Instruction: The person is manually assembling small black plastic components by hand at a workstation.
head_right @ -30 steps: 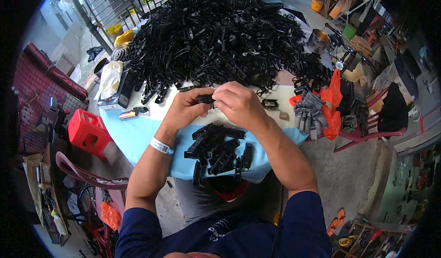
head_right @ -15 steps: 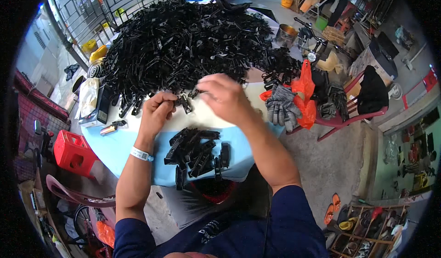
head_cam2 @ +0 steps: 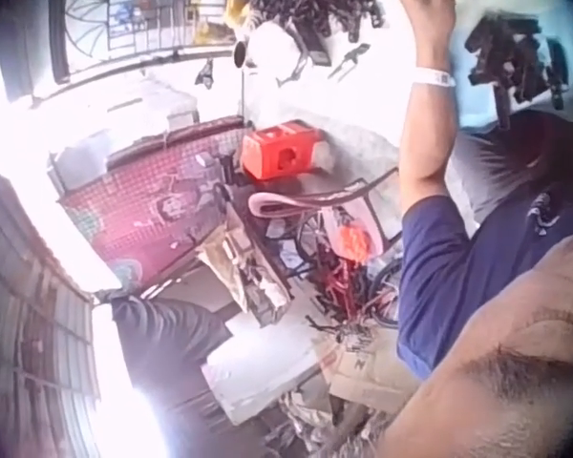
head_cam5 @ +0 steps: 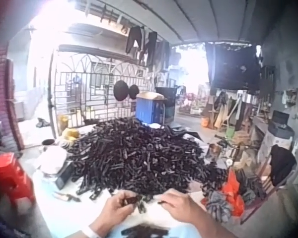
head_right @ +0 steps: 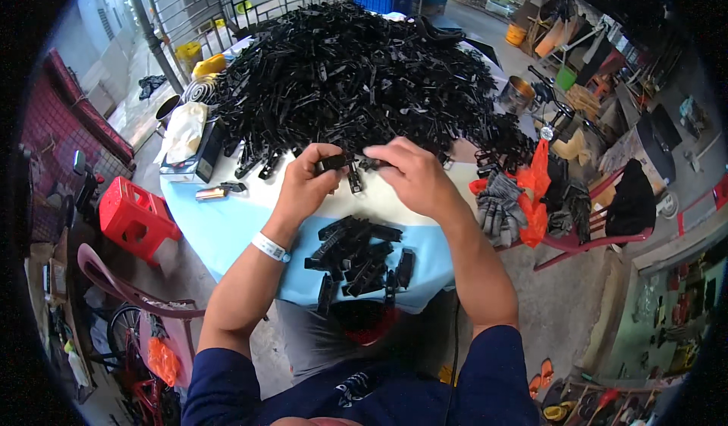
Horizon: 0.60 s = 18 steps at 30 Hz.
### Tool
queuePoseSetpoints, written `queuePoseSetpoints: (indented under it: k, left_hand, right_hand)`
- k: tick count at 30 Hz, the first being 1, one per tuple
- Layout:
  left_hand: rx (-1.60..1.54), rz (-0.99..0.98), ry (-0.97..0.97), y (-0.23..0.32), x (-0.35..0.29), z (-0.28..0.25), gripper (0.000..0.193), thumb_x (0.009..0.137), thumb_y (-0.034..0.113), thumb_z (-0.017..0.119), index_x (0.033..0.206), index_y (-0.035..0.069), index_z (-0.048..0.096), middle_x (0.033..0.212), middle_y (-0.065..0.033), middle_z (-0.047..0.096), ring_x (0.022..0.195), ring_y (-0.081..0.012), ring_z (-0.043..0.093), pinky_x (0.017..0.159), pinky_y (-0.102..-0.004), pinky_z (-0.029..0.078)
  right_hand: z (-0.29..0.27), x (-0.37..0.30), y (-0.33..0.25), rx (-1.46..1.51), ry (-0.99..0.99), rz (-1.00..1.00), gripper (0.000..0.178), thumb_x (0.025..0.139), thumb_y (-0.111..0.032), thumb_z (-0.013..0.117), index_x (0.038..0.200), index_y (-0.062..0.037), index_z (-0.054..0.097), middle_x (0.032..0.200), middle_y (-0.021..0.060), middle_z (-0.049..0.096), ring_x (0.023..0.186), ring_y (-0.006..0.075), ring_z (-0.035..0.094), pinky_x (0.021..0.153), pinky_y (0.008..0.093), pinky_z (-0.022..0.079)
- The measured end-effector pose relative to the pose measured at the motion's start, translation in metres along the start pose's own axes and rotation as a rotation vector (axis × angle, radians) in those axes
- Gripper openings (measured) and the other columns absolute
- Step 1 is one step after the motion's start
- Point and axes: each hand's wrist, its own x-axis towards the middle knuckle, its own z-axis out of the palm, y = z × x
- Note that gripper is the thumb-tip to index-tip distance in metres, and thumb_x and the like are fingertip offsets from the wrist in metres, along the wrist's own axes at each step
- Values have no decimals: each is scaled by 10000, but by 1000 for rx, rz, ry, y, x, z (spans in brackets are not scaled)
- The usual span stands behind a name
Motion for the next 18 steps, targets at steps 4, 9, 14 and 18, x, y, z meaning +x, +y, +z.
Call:
queuePoseSetpoints:
  k: [4, 9, 14, 18]
  left_hand:
    - [31, 71, 36, 3, 2, 3, 255, 871, -12, 699, 1118, 42, 674, 828, -8, 702, 672, -48, 581, 597, -225, 473]
    - [383, 201, 13, 8, 0, 5, 299, 863, 1, 692, 1158, 40, 665, 819, -64, 705, 682, -88, 619, 611, -266, 505]
    - [533, 303, 7, 1, -2, 5, 323, 827, 17, 710, 1146, 44, 668, 850, -138, 731, 693, -243, 711, 626, -318, 540]
    - [599, 347, -9, 1, -4, 3, 329, 823, 18, 712, 1149, 45, 671, 882, -146, 739, 745, -272, 727, 657, -316, 556]
  right_hand:
    - [27, 19, -6, 398, -12, 211, 278, 880, -17, 737, 1153, -12, 685, 920, 28, 681, 787, 74, 592, 712, 251, 509]
    - [43, 11, -2, 480, 29, 243, 173, 890, -45, 766, 1041, 3, 696, 815, -22, 661, 740, 36, 560, 659, 228, 482]
    - [45, 11, -8, 422, 2, 305, 159, 866, -65, 790, 977, -5, 694, 802, -15, 657, 725, 41, 561, 651, 243, 490]
    - [49, 9, -9, 180, 59, 227, 228, 856, -111, 817, 1021, -18, 691, 903, 14, 680, 761, 67, 602, 682, 267, 522]
